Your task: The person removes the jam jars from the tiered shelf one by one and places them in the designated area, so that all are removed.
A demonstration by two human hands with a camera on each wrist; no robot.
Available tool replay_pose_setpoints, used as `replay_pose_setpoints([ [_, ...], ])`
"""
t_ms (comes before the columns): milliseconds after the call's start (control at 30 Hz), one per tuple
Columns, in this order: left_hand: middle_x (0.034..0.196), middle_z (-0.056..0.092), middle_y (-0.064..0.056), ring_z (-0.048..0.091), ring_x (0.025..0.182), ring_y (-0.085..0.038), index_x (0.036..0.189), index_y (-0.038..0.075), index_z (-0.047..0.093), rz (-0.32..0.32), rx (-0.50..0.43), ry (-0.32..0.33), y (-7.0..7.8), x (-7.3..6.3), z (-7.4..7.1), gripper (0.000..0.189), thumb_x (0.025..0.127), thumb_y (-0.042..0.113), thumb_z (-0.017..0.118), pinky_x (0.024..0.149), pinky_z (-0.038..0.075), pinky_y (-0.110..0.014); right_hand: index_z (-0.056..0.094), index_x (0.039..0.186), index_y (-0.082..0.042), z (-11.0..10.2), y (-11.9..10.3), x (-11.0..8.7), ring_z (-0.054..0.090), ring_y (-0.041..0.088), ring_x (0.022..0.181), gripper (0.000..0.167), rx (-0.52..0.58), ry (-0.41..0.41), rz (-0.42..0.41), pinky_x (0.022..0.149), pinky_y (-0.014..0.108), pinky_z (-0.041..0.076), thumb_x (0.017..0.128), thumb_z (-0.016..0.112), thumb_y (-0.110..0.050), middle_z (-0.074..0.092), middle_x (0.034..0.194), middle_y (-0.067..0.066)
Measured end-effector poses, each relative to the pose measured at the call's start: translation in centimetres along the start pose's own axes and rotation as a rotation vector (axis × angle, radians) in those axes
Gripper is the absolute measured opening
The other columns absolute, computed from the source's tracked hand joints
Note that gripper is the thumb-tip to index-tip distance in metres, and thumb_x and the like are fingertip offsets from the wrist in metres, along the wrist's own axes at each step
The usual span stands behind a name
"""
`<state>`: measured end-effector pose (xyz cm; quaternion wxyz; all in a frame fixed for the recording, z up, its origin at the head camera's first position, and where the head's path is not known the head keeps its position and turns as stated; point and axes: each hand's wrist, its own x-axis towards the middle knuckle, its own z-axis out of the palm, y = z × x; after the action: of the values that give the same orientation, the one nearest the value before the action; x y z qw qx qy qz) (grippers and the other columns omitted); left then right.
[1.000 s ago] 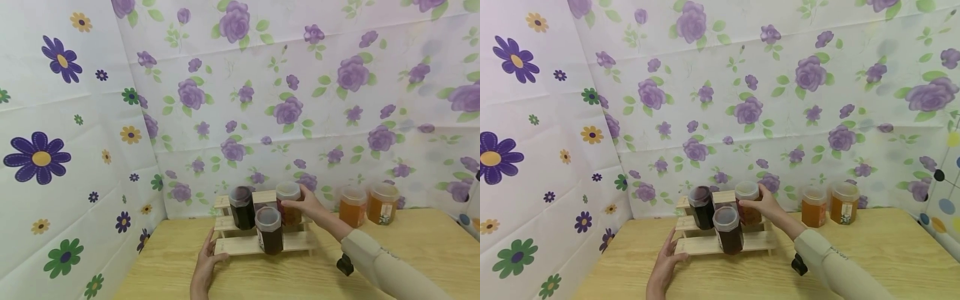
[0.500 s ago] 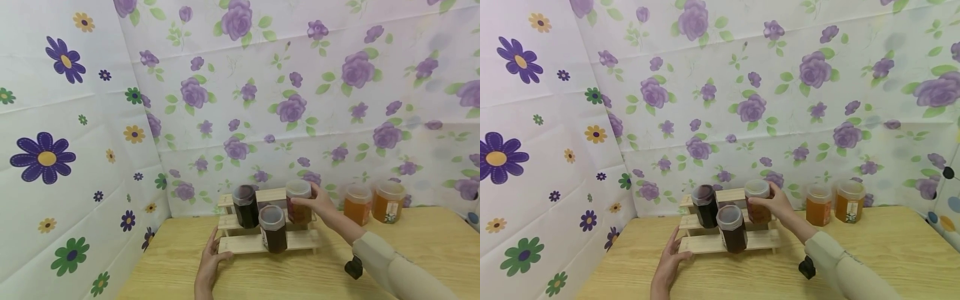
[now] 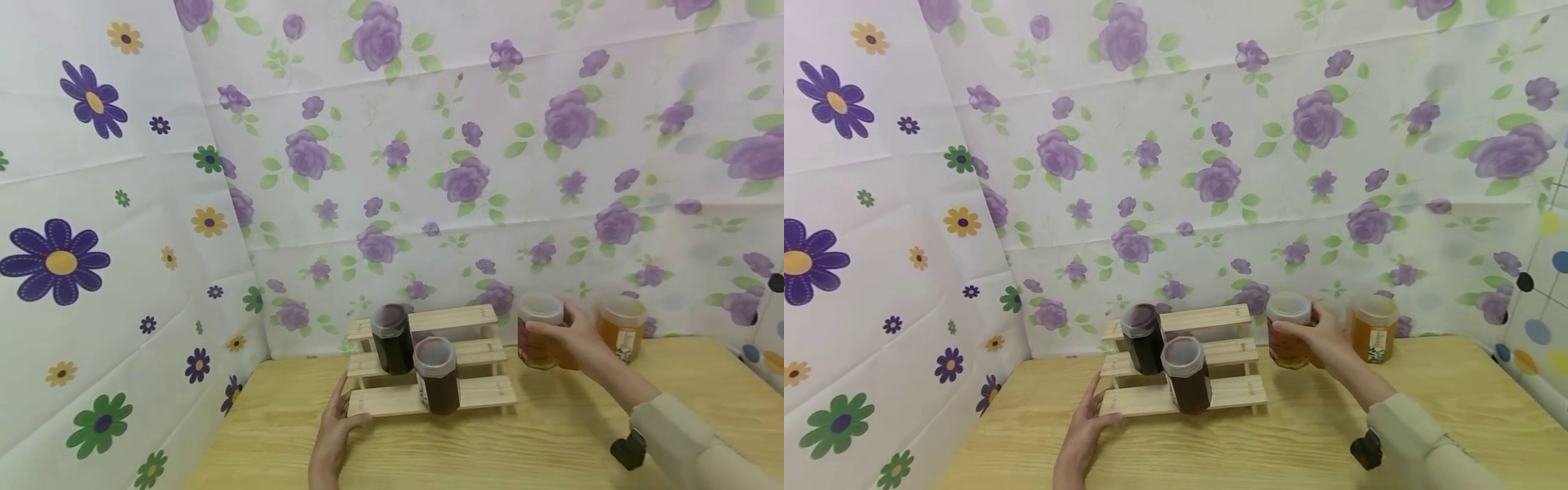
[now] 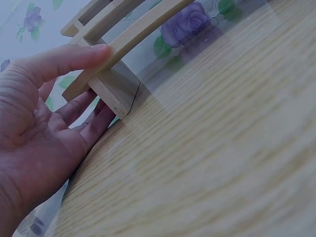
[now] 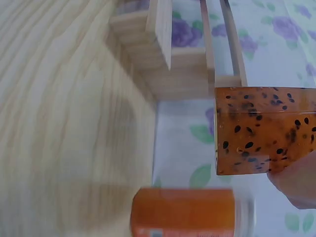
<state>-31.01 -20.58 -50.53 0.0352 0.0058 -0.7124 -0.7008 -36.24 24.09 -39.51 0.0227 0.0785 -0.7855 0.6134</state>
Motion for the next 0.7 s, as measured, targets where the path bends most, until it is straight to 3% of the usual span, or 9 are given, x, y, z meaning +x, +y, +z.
replay_pose_setpoints([
  [133,0.149,0.037,-0.026,0.047,0.132,-0.037,0.158,0.021,0.013,0.002,-0.009,0.004,-0.1,0.1,-0.1,0.104,0.078,-0.001,0.076,0.095,0.049,-0.026,0.005,0.158,-0.01,-1.6,1.0,-0.9,0.027,0.046,0.142,0.096,-0.013,0.009,0.042,0.113,0.064,0.028,0.091,0.067,-0.04,0.025,0.156,0.026],
  [200,0.149,0.037,-0.026,0.045,0.133,-0.037,0.158,0.021,0.013,0.001,-0.009,0.0,-0.1,0.1,0.0,0.104,0.079,0.0,0.076,0.093,0.049,-0.024,0.001,0.158,-0.009,-2.4,1.7,-1.4,0.023,0.049,0.143,0.098,-0.03,0.016,0.067,0.113,0.066,0.026,0.091,0.067,-0.04,0.02,0.157,0.028],
  [300,0.149,0.036,-0.026,0.043,0.135,-0.04,0.158,0.022,0.013,-0.007,-0.01,0.0,-0.1,0.2,-0.1,0.104,0.078,0.0,0.076,0.093,0.05,-0.025,0.005,0.157,-0.005,-3.2,2.8,-1.9,0.028,0.048,0.14,0.097,-0.064,0.03,0.088,0.112,0.064,0.03,0.091,0.067,-0.038,0.022,0.156,0.03],
  [467,0.15,0.034,-0.027,0.041,0.136,-0.043,0.158,0.021,0.013,-0.013,-0.012,-0.004,-0.1,0.3,-0.1,0.104,0.079,0.0,0.076,0.094,0.051,-0.028,0.019,0.15,0.004,-4.1,4.9,-2.5,0.048,0.035,0.123,0.088,-0.171,0.063,0.083,0.1,0.048,0.047,0.09,0.068,-0.037,0.037,0.145,0.028],
  [700,0.151,0.03,-0.029,0.028,0.141,-0.052,0.158,0.021,0.012,-0.007,-0.001,-0.013,-0.1,0.2,-0.2,0.103,0.08,0.0,0.075,0.099,0.049,-0.034,0.02,0.147,0.009,-5.0,7.5,-2.9,0.051,0.033,0.118,0.088,-0.234,0.084,0.105,0.091,0.036,0.049,0.09,0.069,-0.036,0.041,0.14,0.031],
])
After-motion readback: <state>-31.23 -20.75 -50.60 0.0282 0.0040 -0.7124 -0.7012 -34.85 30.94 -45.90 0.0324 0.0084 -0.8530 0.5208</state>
